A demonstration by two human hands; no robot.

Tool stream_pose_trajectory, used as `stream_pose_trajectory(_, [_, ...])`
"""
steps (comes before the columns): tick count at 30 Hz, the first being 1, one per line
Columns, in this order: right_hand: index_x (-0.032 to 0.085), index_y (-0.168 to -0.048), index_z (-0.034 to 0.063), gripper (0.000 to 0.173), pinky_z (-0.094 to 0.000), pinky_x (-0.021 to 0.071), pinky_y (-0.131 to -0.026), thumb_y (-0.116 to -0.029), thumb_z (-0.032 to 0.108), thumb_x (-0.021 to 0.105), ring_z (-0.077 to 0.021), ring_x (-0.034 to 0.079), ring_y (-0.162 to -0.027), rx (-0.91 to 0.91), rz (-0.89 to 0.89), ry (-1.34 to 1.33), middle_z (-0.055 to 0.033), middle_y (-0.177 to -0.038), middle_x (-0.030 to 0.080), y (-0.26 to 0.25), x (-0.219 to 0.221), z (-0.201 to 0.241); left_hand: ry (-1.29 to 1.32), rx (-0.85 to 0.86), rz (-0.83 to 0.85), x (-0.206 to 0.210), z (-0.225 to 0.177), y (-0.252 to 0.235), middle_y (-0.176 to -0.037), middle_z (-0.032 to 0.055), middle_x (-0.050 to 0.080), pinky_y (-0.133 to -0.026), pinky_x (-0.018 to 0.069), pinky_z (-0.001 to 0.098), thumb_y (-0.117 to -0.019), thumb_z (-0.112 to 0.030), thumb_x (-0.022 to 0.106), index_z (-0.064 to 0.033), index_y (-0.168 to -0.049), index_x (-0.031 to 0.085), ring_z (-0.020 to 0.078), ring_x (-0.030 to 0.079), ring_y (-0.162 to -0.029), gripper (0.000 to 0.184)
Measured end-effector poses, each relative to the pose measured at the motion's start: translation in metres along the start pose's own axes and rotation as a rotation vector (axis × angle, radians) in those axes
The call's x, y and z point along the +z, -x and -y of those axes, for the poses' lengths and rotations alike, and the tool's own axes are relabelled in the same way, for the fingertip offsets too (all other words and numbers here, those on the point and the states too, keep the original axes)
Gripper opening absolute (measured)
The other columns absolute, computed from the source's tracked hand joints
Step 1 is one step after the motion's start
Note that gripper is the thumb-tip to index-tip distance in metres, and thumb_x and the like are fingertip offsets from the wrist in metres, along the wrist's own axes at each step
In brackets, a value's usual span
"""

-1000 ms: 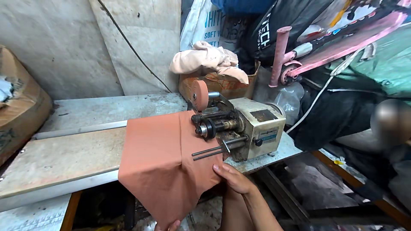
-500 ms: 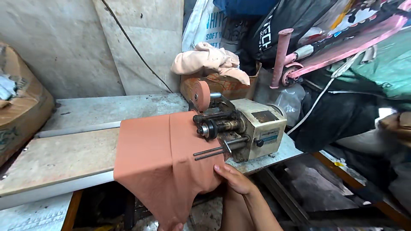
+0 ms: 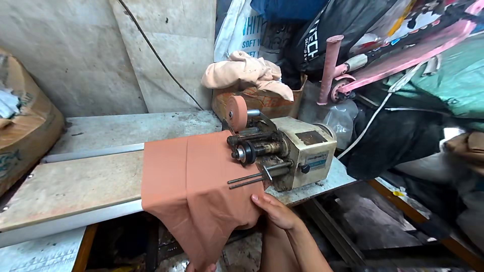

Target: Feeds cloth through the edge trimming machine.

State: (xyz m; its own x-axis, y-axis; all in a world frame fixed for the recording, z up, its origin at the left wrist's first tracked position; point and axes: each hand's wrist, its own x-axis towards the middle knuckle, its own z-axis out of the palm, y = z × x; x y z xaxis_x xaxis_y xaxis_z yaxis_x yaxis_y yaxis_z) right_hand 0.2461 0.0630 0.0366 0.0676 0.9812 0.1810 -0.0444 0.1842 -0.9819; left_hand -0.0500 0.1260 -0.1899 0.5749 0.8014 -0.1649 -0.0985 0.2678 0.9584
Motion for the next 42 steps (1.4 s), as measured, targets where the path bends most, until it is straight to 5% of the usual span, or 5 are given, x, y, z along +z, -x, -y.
stream_pose_trajectory(21, [0.064,-0.119,0.0075,0.033,-0.0325,0.0573,-0.095,-0.1113,0.027,0.038,-0.0091,0.070,-0.100,0.025,-0.013,0.011,-0.0002,-0.105,0.074,-0.0004,0.0023,0.0019,0.051,0.060,0.047,-0.0004,-0.0043,0.0016,-0.102,0.0013,0.077,-0.094,0.0595,0.0355,-0.0819,-0.011,0.083,-0.0004,-0.118,0.063,0.0112,0.073,-0.097,0.043])
stream_pose_trajectory(28, [0.063,-0.120,0.0054,0.034,-0.0340,0.0572,-0.096,-0.1114,0.026,0.038,-0.0102,0.070,-0.101,0.021,-0.012,0.017,-0.0018,-0.106,0.074,-0.0003,0.0029,0.0020,-0.046,0.017,-0.101,0.0010,-0.0050,0.0000,-0.105,0.0083,0.074,-0.094,0.0596,0.0356,-0.0811,-0.011,0.083,0.0077,-0.123,0.057,0.0122,0.072,-0.098,0.053])
stream_pose_trajectory(35, [0.064,-0.120,0.0062,0.033,-0.0334,0.0569,-0.097,-0.1111,0.026,0.039,-0.0093,0.070,-0.102,0.018,-0.019,0.021,-0.0006,-0.107,0.074,0.0004,0.0038,0.0014,-0.048,0.071,-0.068,0.0011,-0.0041,-0.0005,-0.100,0.0061,0.076,-0.093,0.0604,0.0374,-0.0794,-0.009,0.085,0.0044,-0.114,0.064,0.0135,0.073,-0.096,0.043])
stream_pose_trajectory(38, [0.064,-0.119,0.0063,0.034,-0.0337,0.0573,-0.096,-0.1112,0.027,0.039,-0.0093,0.070,-0.101,0.025,-0.022,0.028,-0.0005,-0.105,0.074,0.0002,0.0036,0.0016,-0.017,0.091,-0.045,0.0029,-0.0058,0.0014,-0.107,0.0057,0.075,-0.097,0.0592,0.0371,-0.0784,-0.010,0.087,0.0062,-0.124,0.056,0.0130,0.072,-0.101,0.058])
stream_pose_trajectory(42, [0.064,-0.118,0.0075,0.032,-0.0327,0.0579,-0.095,-0.1107,0.026,0.039,-0.0091,0.070,-0.099,0.028,-0.040,-0.009,0.0001,-0.104,0.074,0.0005,0.0037,0.0021,-0.001,0.097,-0.032,0.0018,-0.0047,0.0014,-0.105,0.0067,0.075,-0.095,0.0596,0.0383,-0.0787,-0.011,0.087,0.0064,-0.123,0.058,0.0141,0.072,-0.099,0.056])
